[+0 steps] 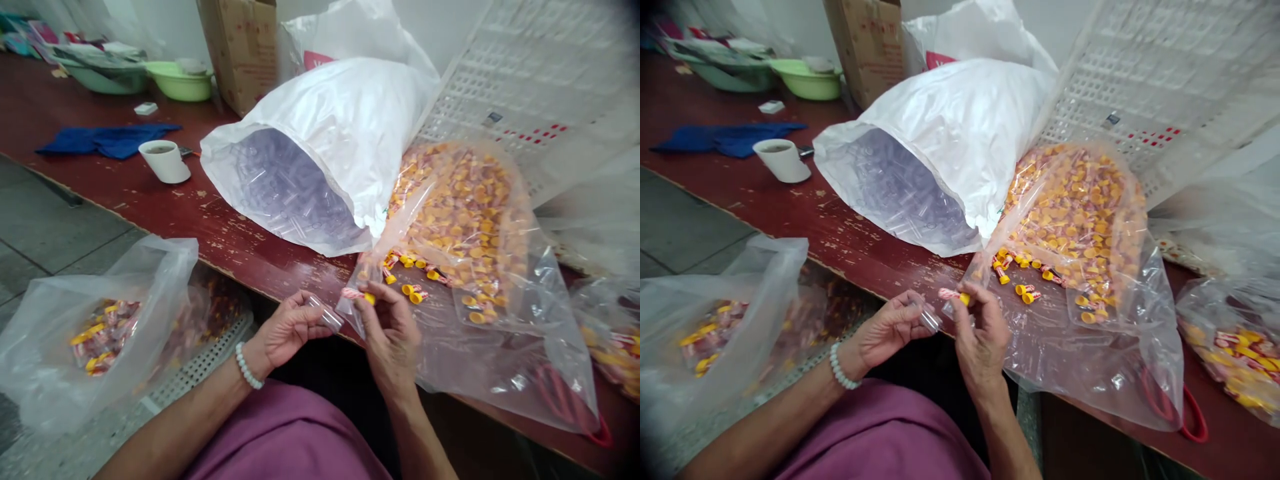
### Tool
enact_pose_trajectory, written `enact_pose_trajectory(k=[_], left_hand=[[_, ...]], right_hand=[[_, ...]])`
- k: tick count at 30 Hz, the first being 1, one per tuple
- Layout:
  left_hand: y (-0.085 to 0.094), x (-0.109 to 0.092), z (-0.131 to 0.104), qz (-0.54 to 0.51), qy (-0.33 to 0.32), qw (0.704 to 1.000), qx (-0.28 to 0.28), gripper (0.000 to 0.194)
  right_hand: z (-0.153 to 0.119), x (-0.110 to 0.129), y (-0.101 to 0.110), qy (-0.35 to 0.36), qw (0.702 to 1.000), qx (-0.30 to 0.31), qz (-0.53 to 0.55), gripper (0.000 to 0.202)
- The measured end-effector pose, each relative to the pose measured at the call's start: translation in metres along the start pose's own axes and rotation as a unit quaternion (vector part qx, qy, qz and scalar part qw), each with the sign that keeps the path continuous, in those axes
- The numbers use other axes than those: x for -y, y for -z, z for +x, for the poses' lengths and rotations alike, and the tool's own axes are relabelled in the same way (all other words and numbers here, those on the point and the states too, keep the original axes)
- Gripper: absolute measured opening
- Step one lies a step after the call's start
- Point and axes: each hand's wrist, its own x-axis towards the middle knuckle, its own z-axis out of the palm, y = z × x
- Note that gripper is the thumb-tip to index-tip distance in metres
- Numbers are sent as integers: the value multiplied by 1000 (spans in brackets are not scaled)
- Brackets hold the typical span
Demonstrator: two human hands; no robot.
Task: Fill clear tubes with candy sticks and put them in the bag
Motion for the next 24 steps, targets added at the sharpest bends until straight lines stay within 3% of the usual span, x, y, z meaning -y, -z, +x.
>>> enact_pose_trajectory(k=[2,4,8,11,16,19,24], left_hand=[[3,-3,2,-42,-3,999,-30,18],[3,-5,4,-76,-1,996,-37,16],[-2,4,1,-85,27,996,17,13],[-8,9,-5,-17,48,996,72,12],[-13,0,-10,55,29,992,109,17],[-12,-4,-10,67,26,992,105,17],[-13,-1,-9,80,15,987,136,17]], right_hand=[[1,4,7,18,999,-10,-31,22],[-1,6,8,57,995,34,-78,18],[-4,1,-1,124,982,77,-121,19],[2,1,-6,124,978,109,-128,25],[10,7,0,73,972,193,-114,50],[6,3,-2,150,953,203,-168,79],[-1,-9,-15,246,931,154,-222,54]])
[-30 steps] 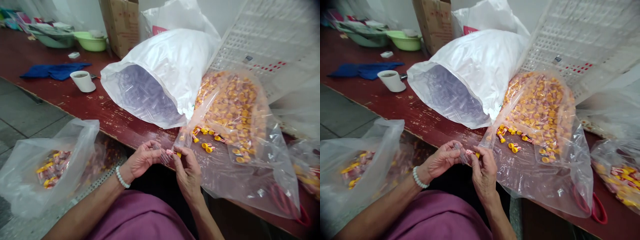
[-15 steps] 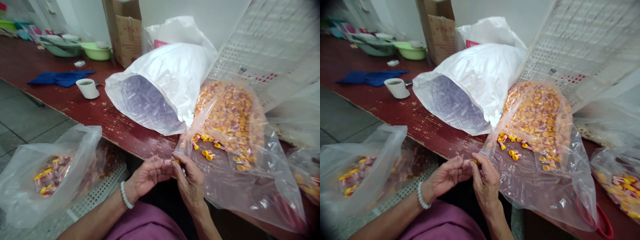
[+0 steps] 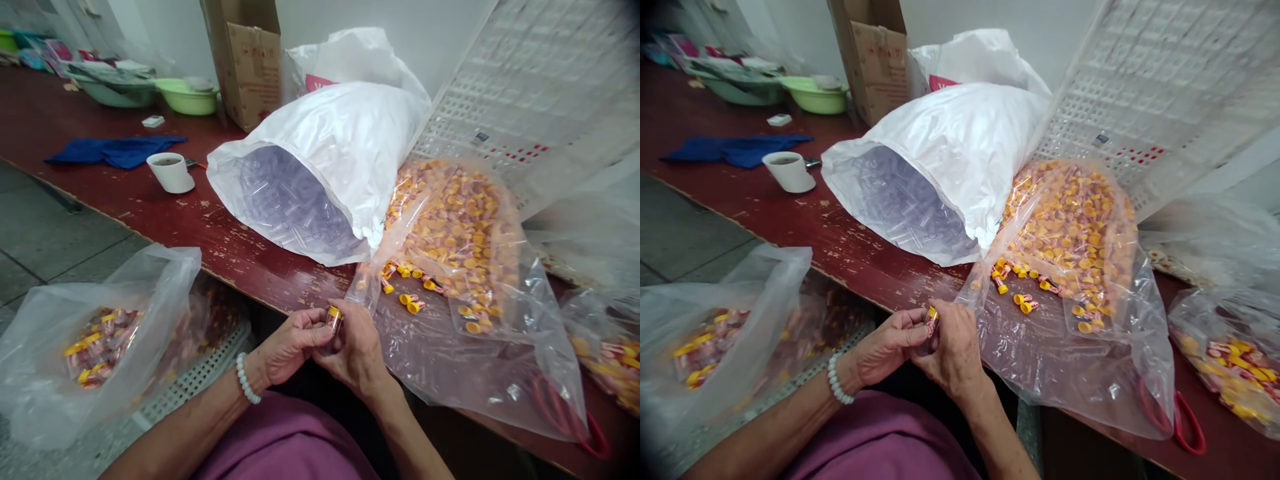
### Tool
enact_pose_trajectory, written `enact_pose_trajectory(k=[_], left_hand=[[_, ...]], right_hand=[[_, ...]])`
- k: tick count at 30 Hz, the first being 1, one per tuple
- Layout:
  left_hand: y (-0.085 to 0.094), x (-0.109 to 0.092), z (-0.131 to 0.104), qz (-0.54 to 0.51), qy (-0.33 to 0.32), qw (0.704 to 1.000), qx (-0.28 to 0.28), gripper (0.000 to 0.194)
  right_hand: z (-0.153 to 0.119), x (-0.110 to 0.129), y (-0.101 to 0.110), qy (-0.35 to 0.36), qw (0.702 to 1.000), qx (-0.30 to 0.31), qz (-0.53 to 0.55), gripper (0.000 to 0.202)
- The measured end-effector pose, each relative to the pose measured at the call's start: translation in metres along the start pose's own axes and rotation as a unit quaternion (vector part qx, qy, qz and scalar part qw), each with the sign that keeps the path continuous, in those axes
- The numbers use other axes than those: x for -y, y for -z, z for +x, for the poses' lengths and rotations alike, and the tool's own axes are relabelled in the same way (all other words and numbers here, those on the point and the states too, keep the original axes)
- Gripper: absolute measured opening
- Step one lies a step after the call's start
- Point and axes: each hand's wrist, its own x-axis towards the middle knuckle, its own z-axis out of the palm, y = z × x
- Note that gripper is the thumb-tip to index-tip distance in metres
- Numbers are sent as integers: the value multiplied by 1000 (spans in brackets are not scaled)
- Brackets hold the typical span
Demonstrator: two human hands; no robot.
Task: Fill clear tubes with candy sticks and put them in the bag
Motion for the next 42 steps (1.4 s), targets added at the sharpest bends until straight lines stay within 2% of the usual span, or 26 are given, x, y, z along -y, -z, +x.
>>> enact_pose_trajectory(k=[4,8,10,12,13,15,17,19,24,27,31,35,37,39,40,42], left_hand=[[1,-4,5,25,27,999,8,17],[6,-16,12,15,32,999,-31,18],[14,-27,18,22,-15,996,-82,19],[28,-39,24,79,-99,978,-168,17],[36,-46,28,146,-143,953,-222,14],[56,-58,36,317,-211,866,-324,11],[74,-69,45,446,-237,772,-386,13],[88,-78,54,507,-246,714,-417,19],[101,-91,73,615,-229,616,-437,32],[102,-92,81,664,-193,581,-430,30],[102,-92,86,709,-155,541,-425,27],[104,-93,77,732,-140,516,-423,23],[105,-93,67,730,-142,515,-426,21],[107,-92,57,705,-162,542,-429,20],[108,-91,52,679,-182,567,-430,19],[109,-89,43,600,-234,637,-423,19]], right_hand=[[3,1,-4,-37,999,32,-7,55],[13,-2,-8,-25,994,90,52,81],[26,-7,-13,-23,991,89,92,93],[46,-14,-19,-56,991,56,110,78],[58,-18,-23,-75,991,37,100,63],[85,-25,-32,-108,993,23,34,35],[111,-31,-44,-135,987,58,-65,26],[129,-33,-60,-154,974,100,-134,25],[141,-32,-97,-179,955,142,-187,23],[140,-34,-105,-188,949,151,-205,25],[140,-34,-106,-190,945,158,-214,28],[138,-32,-105,-199,944,160,-211,30],[136,-31,-105,-201,945,158,-206,30],[133,-32,-104,-196,948,158,-196,31],[132,-33,-104,-191,950,160,-189,31],[129,-35,-104,-184,953,163,-175,32]])
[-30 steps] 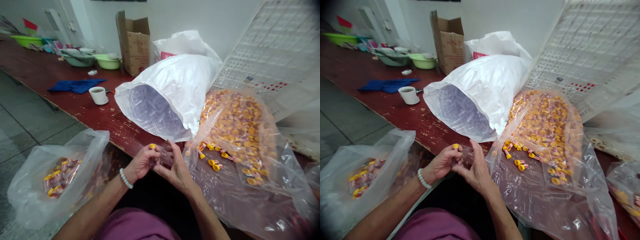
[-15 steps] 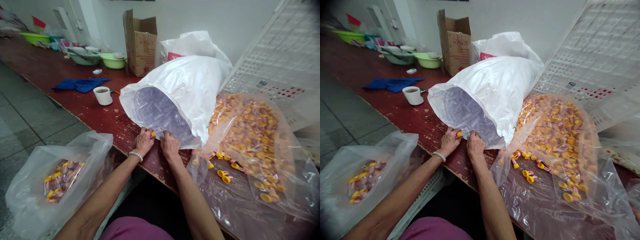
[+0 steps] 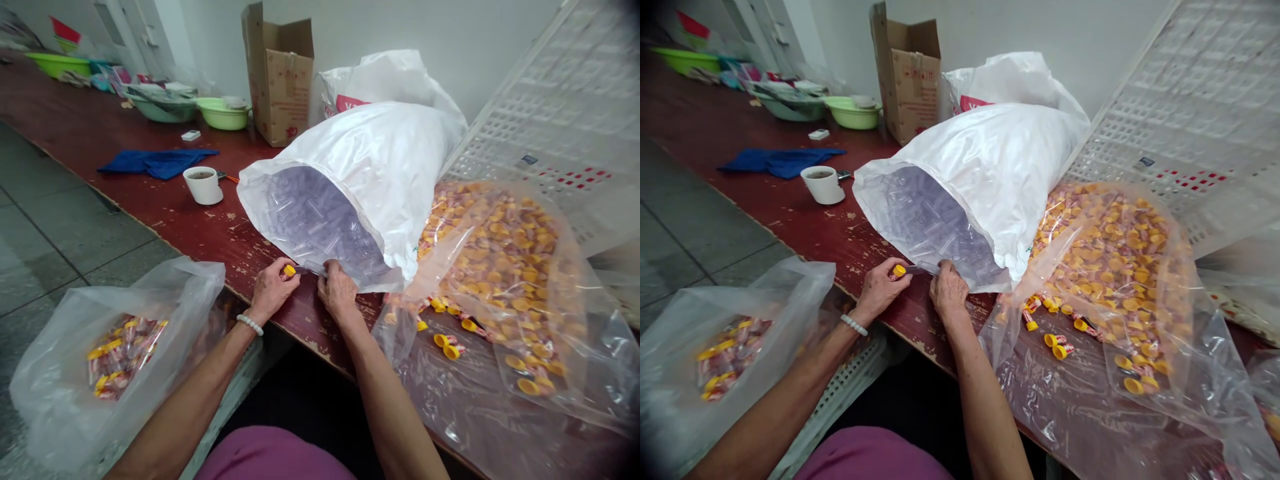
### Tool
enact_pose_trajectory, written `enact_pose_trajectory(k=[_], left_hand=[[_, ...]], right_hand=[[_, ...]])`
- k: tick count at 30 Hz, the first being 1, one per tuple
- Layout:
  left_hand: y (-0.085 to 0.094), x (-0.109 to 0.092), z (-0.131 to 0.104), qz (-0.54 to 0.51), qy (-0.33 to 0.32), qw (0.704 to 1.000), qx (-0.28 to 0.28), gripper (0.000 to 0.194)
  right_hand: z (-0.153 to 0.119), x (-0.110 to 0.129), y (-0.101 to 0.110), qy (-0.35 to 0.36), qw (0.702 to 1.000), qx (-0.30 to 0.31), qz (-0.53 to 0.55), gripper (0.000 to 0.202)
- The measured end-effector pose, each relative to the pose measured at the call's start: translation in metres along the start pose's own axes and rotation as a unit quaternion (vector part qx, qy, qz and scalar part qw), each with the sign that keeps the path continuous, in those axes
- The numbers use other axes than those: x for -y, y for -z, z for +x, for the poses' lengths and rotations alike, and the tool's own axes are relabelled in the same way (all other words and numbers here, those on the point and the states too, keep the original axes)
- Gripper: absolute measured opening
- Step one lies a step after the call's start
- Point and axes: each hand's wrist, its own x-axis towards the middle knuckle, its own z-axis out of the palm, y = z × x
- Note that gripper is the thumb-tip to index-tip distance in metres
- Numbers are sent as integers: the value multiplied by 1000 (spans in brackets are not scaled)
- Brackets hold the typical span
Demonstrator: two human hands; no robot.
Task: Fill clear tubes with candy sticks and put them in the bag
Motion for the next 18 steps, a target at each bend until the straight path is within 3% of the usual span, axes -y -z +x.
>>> enact_pose_trajectory(k=[3,5,8,12,18], left_hand=[[4,3,-7,-168,37,985,4,25],[5,2,-10,-226,58,972,26,28],[3,0,-12,-242,60,967,53,28],[0,0,-11,-255,62,963,58,27],[1,5,-11,-331,77,938,62,29]], right_hand=[[-4,-4,-2,35,999,-10,22,30],[-7,-7,-3,67,997,-18,31,26],[-11,-8,-4,105,994,-15,21,25],[-12,-5,-8,134,991,-16,-5,40],[-8,0,-16,112,993,-20,-15,26]])
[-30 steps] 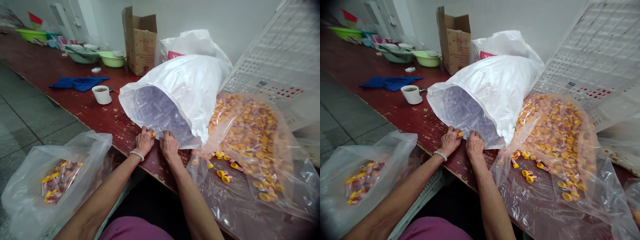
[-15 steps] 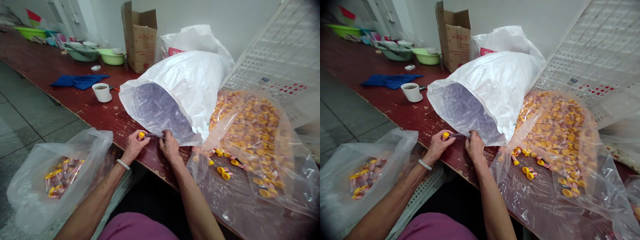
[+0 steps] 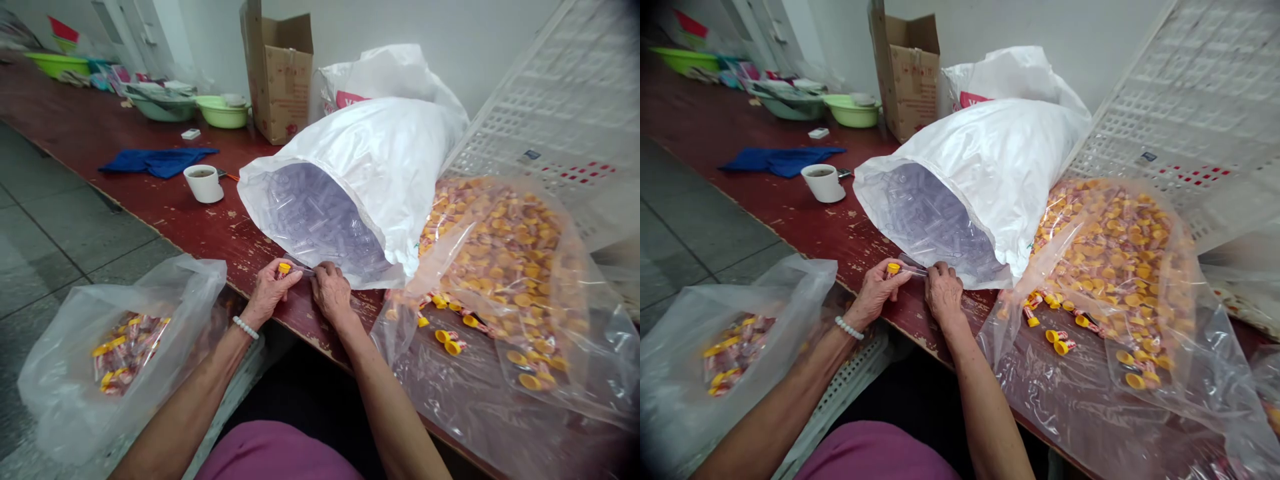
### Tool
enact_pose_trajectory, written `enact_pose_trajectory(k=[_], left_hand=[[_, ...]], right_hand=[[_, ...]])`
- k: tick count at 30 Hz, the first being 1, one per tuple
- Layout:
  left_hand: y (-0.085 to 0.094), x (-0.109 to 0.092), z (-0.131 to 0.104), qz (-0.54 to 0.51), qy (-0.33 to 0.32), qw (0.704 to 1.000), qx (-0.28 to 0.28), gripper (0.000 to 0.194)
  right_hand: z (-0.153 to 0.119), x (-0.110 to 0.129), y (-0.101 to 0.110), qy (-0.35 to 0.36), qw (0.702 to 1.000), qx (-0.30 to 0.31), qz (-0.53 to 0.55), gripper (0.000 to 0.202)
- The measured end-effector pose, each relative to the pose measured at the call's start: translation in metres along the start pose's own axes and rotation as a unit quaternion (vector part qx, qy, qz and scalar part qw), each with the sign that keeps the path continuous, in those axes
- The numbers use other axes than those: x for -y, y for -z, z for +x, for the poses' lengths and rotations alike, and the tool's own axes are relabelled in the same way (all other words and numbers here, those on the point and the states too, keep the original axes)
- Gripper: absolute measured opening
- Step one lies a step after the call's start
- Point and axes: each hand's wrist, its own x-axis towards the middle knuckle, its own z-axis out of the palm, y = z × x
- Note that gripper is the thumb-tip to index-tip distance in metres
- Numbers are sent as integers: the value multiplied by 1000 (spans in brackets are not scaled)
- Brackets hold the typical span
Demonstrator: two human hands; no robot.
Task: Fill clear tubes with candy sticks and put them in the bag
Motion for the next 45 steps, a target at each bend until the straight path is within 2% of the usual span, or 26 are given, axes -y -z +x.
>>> enact_pose_trajectory(k=[3,6,9,13,15,17,20,24,26,31,33,36,37,39,42,45], left_hand=[[3,-1,-1,57,-2,998,-2,30],[7,-3,-2,215,-47,975,-20,23],[11,-7,-5,413,-95,906,-17,19],[8,-16,-10,588,-110,800,46,28],[3,-20,-8,629,-106,766,76,29],[-1,-23,-5,651,-95,747,96,30],[0,-24,-2,662,-80,738,109,28],[11,-23,-6,676,-81,728,83,30],[15,-23,-7,681,-103,721,77,28],[17,-25,-1,690,-157,698,108,15],[19,-24,2,689,-179,697,88,17],[26,-17,7,656,-254,708,53,23],[28,-14,9,639,-279,715,57,25],[31,-9,15,604,-305,730,100,27],[33,-5,25,567,-277,755,177,29],[34,-7,29,550,-250,772,195,32]], right_hand=[[0,-1,-3,-9,1000,-21,17,30],[-1,-2,-4,-4,999,-27,35,27],[-2,-3,-4,-2,998,-30,47,21],[-3,-3,-5,-1,998,-38,53,21],[-2,-1,-4,-5,998,-39,53,24],[1,2,-4,-12,998,-42,53,29],[9,9,-3,-10,998,-43,54,36],[23,20,-5,15,998,-30,57,36],[27,24,-6,34,998,-11,53,39],[31,28,-2,78,995,33,53,43],[30,27,0,80,994,38,56,42],[26,24,0,72,995,36,58,38],[25,23,-1,67,995,34,59,37],[20,21,-2,56,996,30,63,37],[10,17,1,44,996,26,68,40],[1,11,9,23,998,14,64,37]])
